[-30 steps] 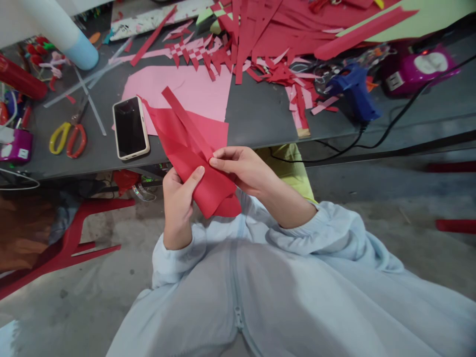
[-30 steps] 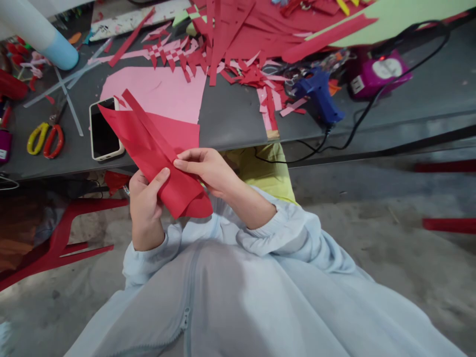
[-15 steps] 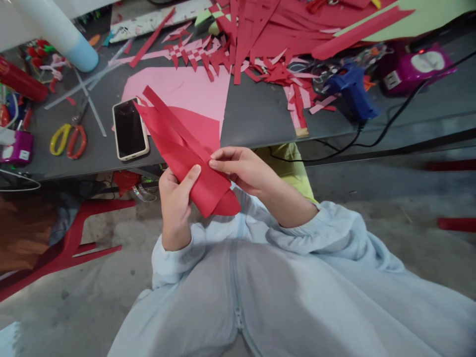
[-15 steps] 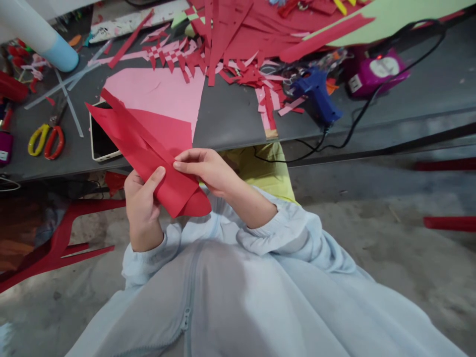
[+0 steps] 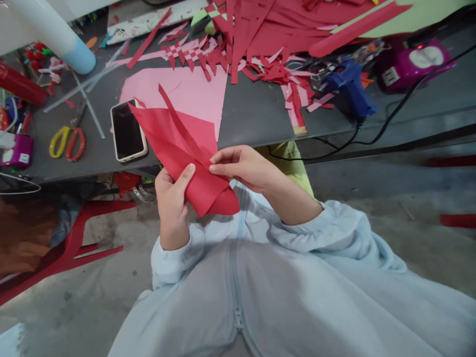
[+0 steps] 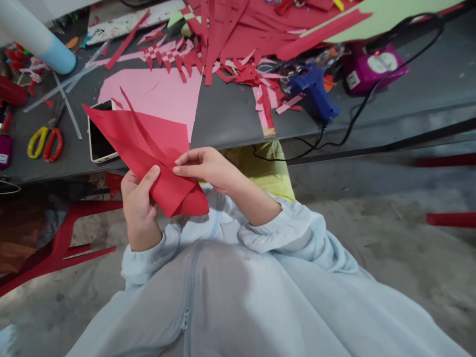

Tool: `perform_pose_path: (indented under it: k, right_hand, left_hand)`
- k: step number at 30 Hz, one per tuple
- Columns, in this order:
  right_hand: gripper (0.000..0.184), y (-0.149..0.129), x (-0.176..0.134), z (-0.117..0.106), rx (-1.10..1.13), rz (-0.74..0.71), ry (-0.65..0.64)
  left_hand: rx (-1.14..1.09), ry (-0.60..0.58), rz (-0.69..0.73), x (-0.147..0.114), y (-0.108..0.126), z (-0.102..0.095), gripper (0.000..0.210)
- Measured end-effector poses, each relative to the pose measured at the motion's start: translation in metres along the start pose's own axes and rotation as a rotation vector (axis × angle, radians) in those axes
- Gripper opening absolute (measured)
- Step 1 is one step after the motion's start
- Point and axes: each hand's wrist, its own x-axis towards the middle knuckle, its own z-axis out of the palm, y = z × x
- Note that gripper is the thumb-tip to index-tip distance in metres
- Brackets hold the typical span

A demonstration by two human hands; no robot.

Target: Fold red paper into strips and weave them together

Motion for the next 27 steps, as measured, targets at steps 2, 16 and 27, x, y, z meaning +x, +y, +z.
perform_pose_path:
  k: [2, 16, 27]
  right_hand:
    - [0.039, -0.001, 0.001, 0.001, -0.018, -0.019, 0.004]
    - [0.032, 0.001, 0.004, -0.001, -0.191, -0.200, 0.028]
    - [0.031, 0.009, 0.006, 0.014, -0.104, -0.282, 0.044]
  left_hand:
    - [0.026, -0.006, 0.007, 0.001, 0.000, -0.001, 0.031]
    - [0.108, -0.041, -0.019, 0.001, -0.008, -0.004, 0.034]
    - [0.015, -0.018, 0.015, -0.006, -0.003, -0.003, 0.030]
